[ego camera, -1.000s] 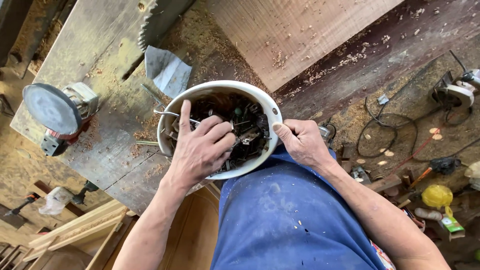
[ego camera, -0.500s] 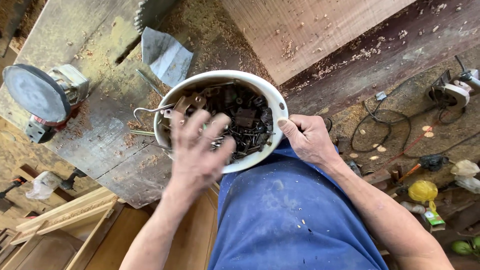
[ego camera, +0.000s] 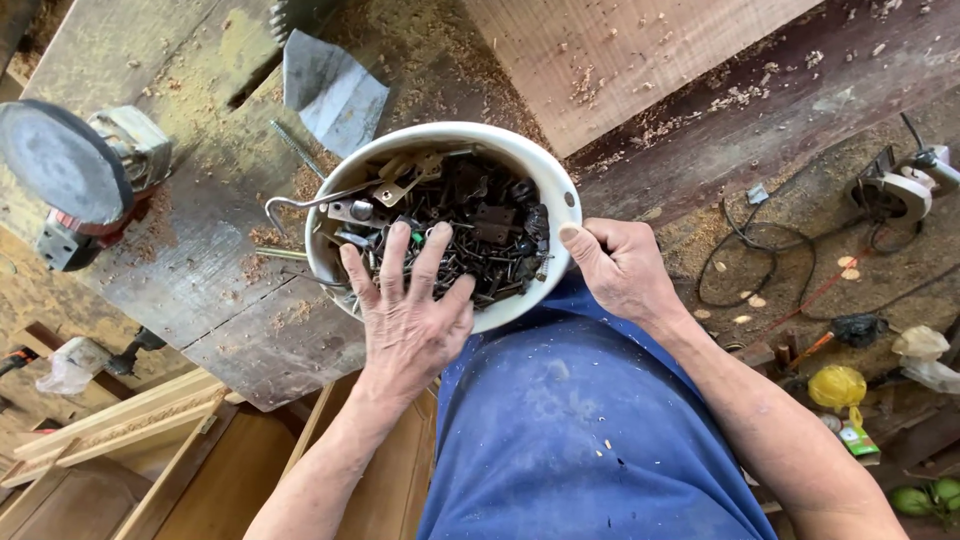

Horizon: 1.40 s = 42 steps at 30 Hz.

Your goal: Searching for screws in a bucket and using a power drill to fasten wooden boards during furniture assembly

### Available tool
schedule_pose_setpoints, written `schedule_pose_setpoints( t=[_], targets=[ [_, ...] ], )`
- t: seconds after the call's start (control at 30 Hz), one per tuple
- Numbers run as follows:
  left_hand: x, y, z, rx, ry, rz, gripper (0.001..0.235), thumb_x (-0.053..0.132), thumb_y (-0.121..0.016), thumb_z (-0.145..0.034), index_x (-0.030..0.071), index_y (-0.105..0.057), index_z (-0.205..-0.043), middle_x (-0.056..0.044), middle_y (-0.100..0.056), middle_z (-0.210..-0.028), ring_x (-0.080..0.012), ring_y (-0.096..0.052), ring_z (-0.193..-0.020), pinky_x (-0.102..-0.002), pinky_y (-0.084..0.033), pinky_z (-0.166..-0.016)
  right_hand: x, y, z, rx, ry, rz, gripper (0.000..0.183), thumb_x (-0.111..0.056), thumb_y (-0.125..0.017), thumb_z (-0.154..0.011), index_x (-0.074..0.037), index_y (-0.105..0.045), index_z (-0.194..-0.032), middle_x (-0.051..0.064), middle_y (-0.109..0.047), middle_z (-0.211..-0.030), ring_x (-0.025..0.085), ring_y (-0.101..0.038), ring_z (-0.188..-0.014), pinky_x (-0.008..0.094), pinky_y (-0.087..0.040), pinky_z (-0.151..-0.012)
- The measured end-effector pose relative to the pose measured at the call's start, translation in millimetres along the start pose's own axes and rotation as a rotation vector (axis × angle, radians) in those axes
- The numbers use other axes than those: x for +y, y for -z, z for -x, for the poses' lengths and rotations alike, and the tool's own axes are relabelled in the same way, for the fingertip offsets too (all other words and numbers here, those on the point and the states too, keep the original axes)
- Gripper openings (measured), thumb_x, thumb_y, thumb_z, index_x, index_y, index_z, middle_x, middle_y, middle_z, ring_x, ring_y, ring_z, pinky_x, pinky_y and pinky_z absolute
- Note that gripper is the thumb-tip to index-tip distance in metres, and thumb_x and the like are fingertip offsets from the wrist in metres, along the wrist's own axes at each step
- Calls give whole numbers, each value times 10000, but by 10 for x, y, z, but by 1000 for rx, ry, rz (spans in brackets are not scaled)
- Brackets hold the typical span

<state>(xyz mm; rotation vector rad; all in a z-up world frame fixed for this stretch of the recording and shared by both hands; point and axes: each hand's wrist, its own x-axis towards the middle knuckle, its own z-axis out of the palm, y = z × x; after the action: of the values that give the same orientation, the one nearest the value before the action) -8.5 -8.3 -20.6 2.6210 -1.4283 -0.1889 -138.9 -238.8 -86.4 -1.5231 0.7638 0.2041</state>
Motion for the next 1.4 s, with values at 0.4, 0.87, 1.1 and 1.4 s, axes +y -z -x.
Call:
schedule_pose_setpoints(
  t=[0.4, 0.87, 1.1, 1.4],
  targets=[
    [93, -66, 14, 22, 77, -14, 142, 258, -740, -743, 241, -723, -883, -122, -496, -1566, -487, -309, -1486, -861, -144, -1076, 120, -6, 7, -21, 35, 41, 467, -257, -589, -1091, -96, -621, -653, 59, -464, -498, 79, -426, -587, 285, -388, -504],
    [175, 4, -16, -45, 91, -34, 62, 263, -767, -827, 222, -760, -873, -124, -474, -1578, -511, -266, -1498, -861, -151, -1077, 180, 22, 5, -3, 44, 9, 435, -220, -581, -1082, -99, -678, -675, 71, -493, -478, 85, -451, -568, 268, -421, -512],
    [171, -184, 87, 25, 102, -19, 53, 244, -707, -903, 198, -731, -891, -133, -501, -1556, -515, -288, -1484, -878, -138, -1065, 215, 4, -17, -12, 60, 3, 434, -232, -594, -1078, -96, -680, -676, 78, -489, -475, 86, -456, -568, 273, -423, -513],
    [354, -5, -71, -54, 148, -103, 112, 168, -759, -819, 125, -693, -739, -191, -506, -1539, -547, -262, -1483, -878, -151, -1046, 158, 5, -14, -16, 59, 20, 461, -248, -599, -1085, -73, -661, -663, 94, -492, -482, 93, -463, -561, 289, -406, -494]
  ],
)
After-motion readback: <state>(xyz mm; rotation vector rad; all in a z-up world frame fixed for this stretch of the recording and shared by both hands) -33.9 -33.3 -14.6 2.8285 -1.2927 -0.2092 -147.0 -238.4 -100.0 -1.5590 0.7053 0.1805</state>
